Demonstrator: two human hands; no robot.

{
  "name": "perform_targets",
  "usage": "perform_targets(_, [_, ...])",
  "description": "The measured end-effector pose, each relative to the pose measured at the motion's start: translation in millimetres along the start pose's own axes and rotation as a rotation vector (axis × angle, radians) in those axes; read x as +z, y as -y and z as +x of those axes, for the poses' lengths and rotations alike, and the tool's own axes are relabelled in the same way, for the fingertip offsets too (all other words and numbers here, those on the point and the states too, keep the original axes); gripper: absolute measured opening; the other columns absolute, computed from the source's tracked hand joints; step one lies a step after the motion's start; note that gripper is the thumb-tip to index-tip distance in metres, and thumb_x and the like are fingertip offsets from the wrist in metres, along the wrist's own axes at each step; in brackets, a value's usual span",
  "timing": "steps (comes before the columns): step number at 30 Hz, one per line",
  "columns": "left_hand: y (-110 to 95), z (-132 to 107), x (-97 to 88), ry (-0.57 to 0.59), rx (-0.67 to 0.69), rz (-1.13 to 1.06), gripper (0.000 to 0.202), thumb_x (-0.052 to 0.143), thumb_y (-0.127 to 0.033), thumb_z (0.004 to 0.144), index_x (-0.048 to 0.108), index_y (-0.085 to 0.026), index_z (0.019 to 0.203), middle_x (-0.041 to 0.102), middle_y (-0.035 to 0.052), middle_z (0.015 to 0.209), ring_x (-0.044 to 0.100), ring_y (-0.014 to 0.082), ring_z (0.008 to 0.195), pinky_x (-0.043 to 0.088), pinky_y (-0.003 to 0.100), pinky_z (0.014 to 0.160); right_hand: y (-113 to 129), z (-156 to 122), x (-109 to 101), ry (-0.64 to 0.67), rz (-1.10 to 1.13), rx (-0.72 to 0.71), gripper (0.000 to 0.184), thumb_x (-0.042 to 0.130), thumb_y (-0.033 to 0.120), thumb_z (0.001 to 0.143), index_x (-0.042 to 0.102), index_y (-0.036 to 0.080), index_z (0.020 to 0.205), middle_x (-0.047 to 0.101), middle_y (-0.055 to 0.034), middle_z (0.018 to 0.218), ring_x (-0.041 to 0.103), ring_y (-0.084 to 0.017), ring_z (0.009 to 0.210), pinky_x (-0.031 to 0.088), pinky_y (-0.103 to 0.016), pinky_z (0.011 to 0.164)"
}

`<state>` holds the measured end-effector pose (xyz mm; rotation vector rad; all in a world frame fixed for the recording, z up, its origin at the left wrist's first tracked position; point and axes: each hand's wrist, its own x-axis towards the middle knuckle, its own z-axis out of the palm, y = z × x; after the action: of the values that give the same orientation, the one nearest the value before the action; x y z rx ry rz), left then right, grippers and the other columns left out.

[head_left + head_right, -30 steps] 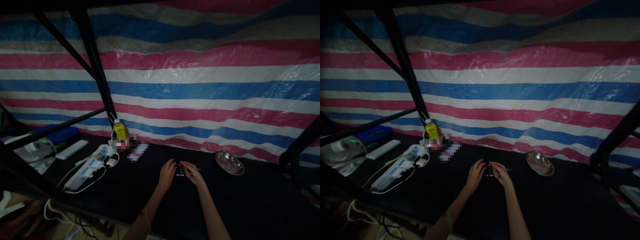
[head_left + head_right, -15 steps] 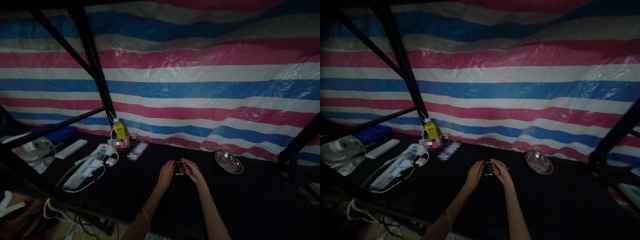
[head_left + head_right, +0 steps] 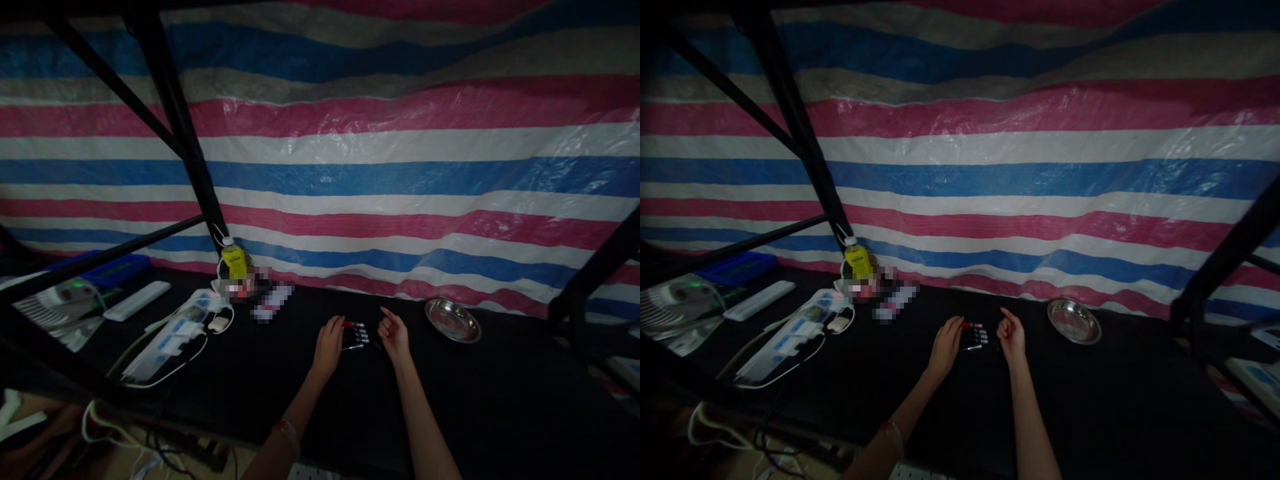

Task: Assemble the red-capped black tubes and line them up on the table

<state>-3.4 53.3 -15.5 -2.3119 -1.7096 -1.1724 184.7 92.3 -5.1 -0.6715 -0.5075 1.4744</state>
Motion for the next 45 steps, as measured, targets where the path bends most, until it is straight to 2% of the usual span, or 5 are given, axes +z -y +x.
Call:
perform_targets(6, [1.6,2.0,3.2,0.016,-0.013,0.053,0.033,0.033,-0.020,0.092,0.050,-0.020,0.120,0.056,0.0086,0.120,0.055,0.0190,0.109,0.049,0.036,0.089,10.9,3.2,-16.4,-0.034,0.075,-0.026,0.031,0.053,0.031,0.062,0.063,0.018,0.088,0.055,0.0007,0.063,0.047,-0.010,0.052,0.040,-0.024,0.047])
perform_targets(15, [5.9,2.3,8.1,0.016,-0.009,0.083,0.032,0.034,-0.020,0.092,0.051,-0.018,0.118,0.056,0.0091,0.122,0.054,0.0195,0.111,0.047,0.038,0.091,2.0,12.2,-24.9,-0.330,-0.329,-0.297,0.024,0.052,0.027,0.059,0.065,0.016,0.077,0.062,-0.0002,0.064,0.048,-0.010,0.054,0.032,-0.020,0.048])
perform_targets(25, [5.4,1.4,5.1,-0.030,0.036,0.029,0.033,0.033,-0.020,0.092,0.053,-0.021,0.119,0.057,0.0087,0.122,0.055,0.0200,0.108,0.047,0.042,0.090,-7.8,-6.0,2.0,-0.117,-0.765,-0.522,0.011,0.062,0.027,0.065,0.068,0.020,0.072,0.063,-0.0027,0.073,0.053,-0.016,0.070,0.040,-0.026,0.064])
perform_targets(33, [7.7,-1.5,4.5,-0.075,0.043,-0.099,0.035,0.032,-0.021,0.092,0.046,-0.022,0.125,0.047,0.0099,0.132,0.049,0.0192,0.117,0.045,0.040,0.095,-42.7,-24.3,40.6,0.139,-0.593,-0.206,0.023,0.072,0.036,0.063,0.069,0.019,0.078,0.061,0.0002,0.060,0.048,-0.009,0.050,0.037,-0.021,0.047])
perform_targets(45, [0.8,-1.0,-2.8,-0.146,0.067,-0.059,0.048,0.036,-0.022,0.091,0.026,-0.018,0.137,0.048,0.0125,0.132,0.047,0.0200,0.120,0.043,0.038,0.095,-46.8,-25.4,38.8,0.100,0.103,0.335,0.013,0.071,0.015,0.067,0.065,0.012,0.078,0.068,-0.0053,0.069,0.054,-0.005,0.046,0.043,-0.012,0.043])
